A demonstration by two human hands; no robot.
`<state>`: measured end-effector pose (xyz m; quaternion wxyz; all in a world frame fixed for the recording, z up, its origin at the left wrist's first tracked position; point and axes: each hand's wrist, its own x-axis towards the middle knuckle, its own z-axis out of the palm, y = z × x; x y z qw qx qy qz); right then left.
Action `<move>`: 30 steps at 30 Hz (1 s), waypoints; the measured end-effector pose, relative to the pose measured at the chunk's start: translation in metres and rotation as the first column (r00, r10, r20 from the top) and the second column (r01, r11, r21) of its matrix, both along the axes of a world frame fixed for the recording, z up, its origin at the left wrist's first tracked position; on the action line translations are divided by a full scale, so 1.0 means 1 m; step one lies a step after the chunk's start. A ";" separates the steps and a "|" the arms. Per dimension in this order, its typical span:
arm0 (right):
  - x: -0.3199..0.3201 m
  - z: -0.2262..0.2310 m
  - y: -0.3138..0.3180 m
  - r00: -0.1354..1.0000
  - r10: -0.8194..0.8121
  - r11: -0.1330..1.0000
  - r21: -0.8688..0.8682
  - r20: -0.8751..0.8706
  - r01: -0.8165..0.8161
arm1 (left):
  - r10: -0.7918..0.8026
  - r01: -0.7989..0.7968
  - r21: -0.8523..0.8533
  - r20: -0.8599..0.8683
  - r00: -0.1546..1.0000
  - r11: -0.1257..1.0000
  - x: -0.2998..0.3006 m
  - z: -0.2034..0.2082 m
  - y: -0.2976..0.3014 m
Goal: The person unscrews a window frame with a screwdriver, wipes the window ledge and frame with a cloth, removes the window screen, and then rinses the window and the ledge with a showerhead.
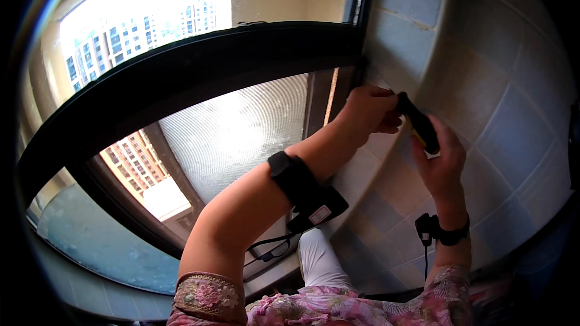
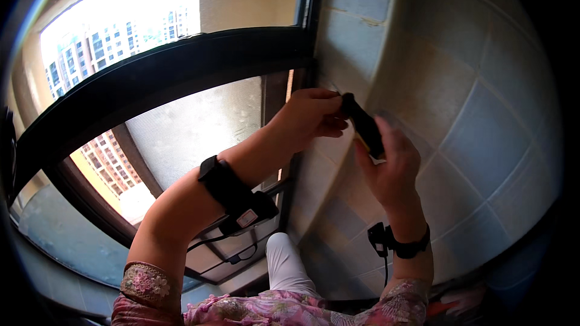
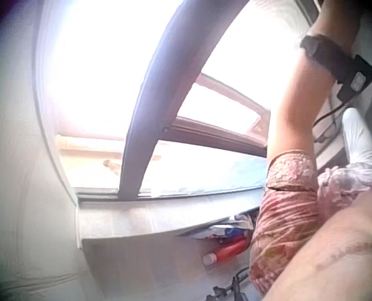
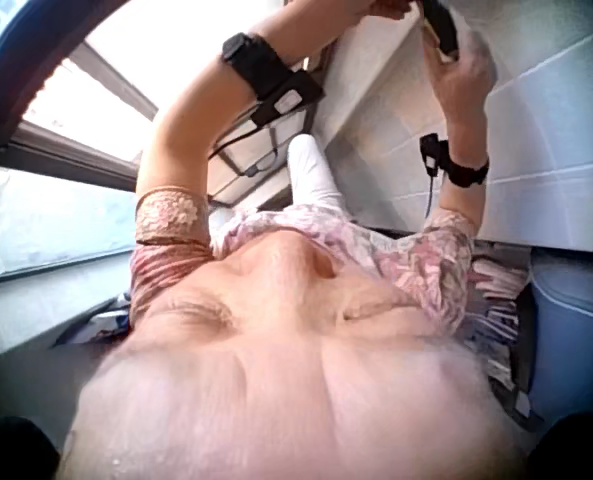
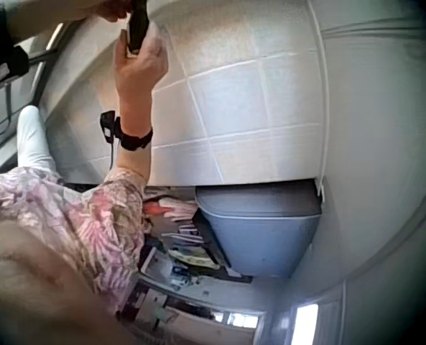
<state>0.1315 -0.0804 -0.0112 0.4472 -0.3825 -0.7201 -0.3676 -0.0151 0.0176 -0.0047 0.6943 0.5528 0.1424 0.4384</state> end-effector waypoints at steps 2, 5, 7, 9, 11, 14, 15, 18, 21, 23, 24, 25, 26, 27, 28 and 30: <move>0.001 0.004 -0.003 0.998 -0.023 1.000 -0.006 0.062 0.023 | 0.020 -0.019 -0.021 0.055 0.998 1.000 0.007 0.003 -0.001; 0.006 0.006 -0.007 0.997 -0.023 0.999 -0.022 0.072 0.025 | 0.075 -0.076 0.016 0.046 0.996 0.997 0.016 0.007 -0.008; 0.001 0.004 -0.004 0.999 0.049 0.995 -0.083 -0.012 -0.050 | 0.081 -0.082 0.019 0.071 0.994 0.996 0.010 0.004 -0.003; -0.007 0.003 -0.007 0.969 0.149 0.963 -0.193 -0.198 -0.188 | 0.089 -0.091 0.015 0.085 0.992 0.996 0.006 0.003 0.000; -0.007 -0.005 -0.009 0.842 0.193 0.852 -0.340 -0.504 -0.399 | 0.076 -0.077 0.011 0.106 0.991 0.997 0.005 0.001 0.004; 0.004 -0.011 -0.003 0.754 0.183 0.782 -0.371 -0.631 -0.500 | 0.050 -0.051 0.028 0.042 0.998 0.998 0.013 0.005 0.002; 0.006 -0.012 -0.002 0.753 0.189 0.782 -0.367 -0.631 -0.504 | 0.038 -0.039 0.019 0.053 0.998 0.999 0.014 0.003 0.002; 0.005 -0.006 -0.003 0.836 0.224 0.875 -0.275 -0.502 -0.399 | 0.008 -0.008 -0.005 0.058 0.998 1.000 0.014 0.002 -0.001; 0.018 -0.008 0.002 0.953 0.185 0.947 -0.216 -0.240 -0.238 | 0.014 -0.014 -0.011 -0.001 1.000 1.000 0.012 0.002 -0.001; 0.022 -0.007 0.002 0.997 0.070 0.976 -0.202 -0.039 -0.077 | 0.048 -0.047 0.008 -0.043 0.998 0.999 0.013 -0.001 0.003; 0.025 -0.006 0.002 0.998 0.007 0.983 -0.183 0.061 0.004 | 0.055 -0.055 0.000 -0.011 0.998 0.998 0.015 -0.002 0.005; 0.025 -0.007 0.002 0.999 0.003 0.980 -0.201 0.044 0.006 | 0.063 -0.063 -0.008 0.022 0.998 0.998 0.018 -0.004 0.008; 0.022 -0.007 -0.001 0.993 0.068 0.960 -0.266 -0.101 -0.093 | 0.070 -0.069 -0.017 0.054 0.996 0.997 0.020 -0.005 0.011; 0.015 -0.007 -0.004 0.960 0.126 0.928 -0.313 -0.250 -0.203 | 0.067 -0.066 -0.021 0.066 0.996 0.998 0.020 -0.007 0.015; 0.012 -0.008 -0.005 0.902 0.171 0.885 -0.341 -0.396 -0.317 | 0.065 -0.063 -0.025 0.079 0.995 0.998 0.020 -0.009 0.017; 0.017 -0.020 0.004 0.763 0.223 0.770 -0.370 -0.607 -0.520 | 0.045 -0.042 -0.027 0.090 0.995 0.999 0.021 -0.011 0.020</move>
